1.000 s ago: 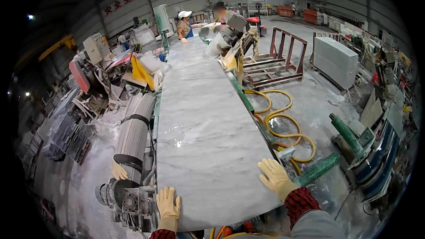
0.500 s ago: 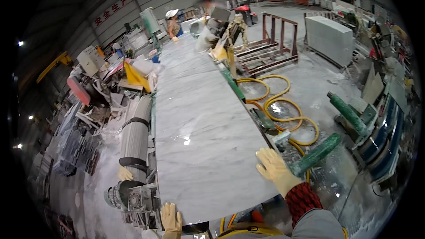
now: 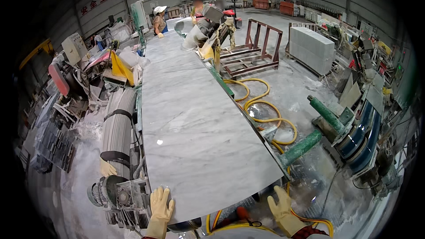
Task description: The person repeatedly picks up large rectangular stone slabs from a conveyor, lifts them, and places them onto a nearby rack. The cycle of lifting and stacking is repeated throughout the clip.
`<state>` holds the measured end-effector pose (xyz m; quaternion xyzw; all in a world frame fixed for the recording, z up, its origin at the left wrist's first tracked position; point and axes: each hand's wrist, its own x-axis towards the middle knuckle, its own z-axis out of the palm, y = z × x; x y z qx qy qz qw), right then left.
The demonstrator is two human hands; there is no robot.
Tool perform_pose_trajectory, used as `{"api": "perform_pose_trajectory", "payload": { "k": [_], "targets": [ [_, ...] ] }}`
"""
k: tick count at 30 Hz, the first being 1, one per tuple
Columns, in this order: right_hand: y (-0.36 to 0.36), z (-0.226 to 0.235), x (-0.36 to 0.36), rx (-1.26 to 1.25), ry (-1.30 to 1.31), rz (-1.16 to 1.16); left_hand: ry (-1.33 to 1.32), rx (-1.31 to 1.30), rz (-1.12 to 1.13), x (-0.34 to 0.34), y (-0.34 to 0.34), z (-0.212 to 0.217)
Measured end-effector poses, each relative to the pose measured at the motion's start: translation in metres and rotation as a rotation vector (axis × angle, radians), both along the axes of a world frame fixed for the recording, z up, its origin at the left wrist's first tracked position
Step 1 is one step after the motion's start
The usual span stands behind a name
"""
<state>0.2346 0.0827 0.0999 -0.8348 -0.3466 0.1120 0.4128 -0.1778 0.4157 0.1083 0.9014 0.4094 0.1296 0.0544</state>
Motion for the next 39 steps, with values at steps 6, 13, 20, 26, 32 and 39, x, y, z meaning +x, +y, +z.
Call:
{"api": "perform_pose_trajectory", "payload": {
  "k": [6,13,20,26,32,39],
  "targets": [
    [0.016,-0.073,-0.039,0.268,1.905,0.132,-0.04,-0.014,-0.077,0.009,0.036,0.013],
    [0.137,0.026,-0.111,0.082,1.666,-0.349,-0.026,-0.022,-0.028,0.006,0.047,-0.002],
    [0.103,-0.002,-0.104,0.062,1.658,-0.223,-0.034,-0.043,-0.05,0.001,0.027,-0.006],
    [0.054,-0.044,-0.106,0.285,1.997,-0.119,-0.029,-0.08,-0.044,-0.002,-0.021,0.005],
    [0.051,-0.014,-0.113,0.087,1.723,-0.274,-0.009,-0.034,-0.072,0.007,0.018,0.008],
    [0.043,-0.064,-0.108,-0.017,1.718,-0.217,-0.087,0.215,-0.19,0.052,0.083,0.024]
  ]
}}
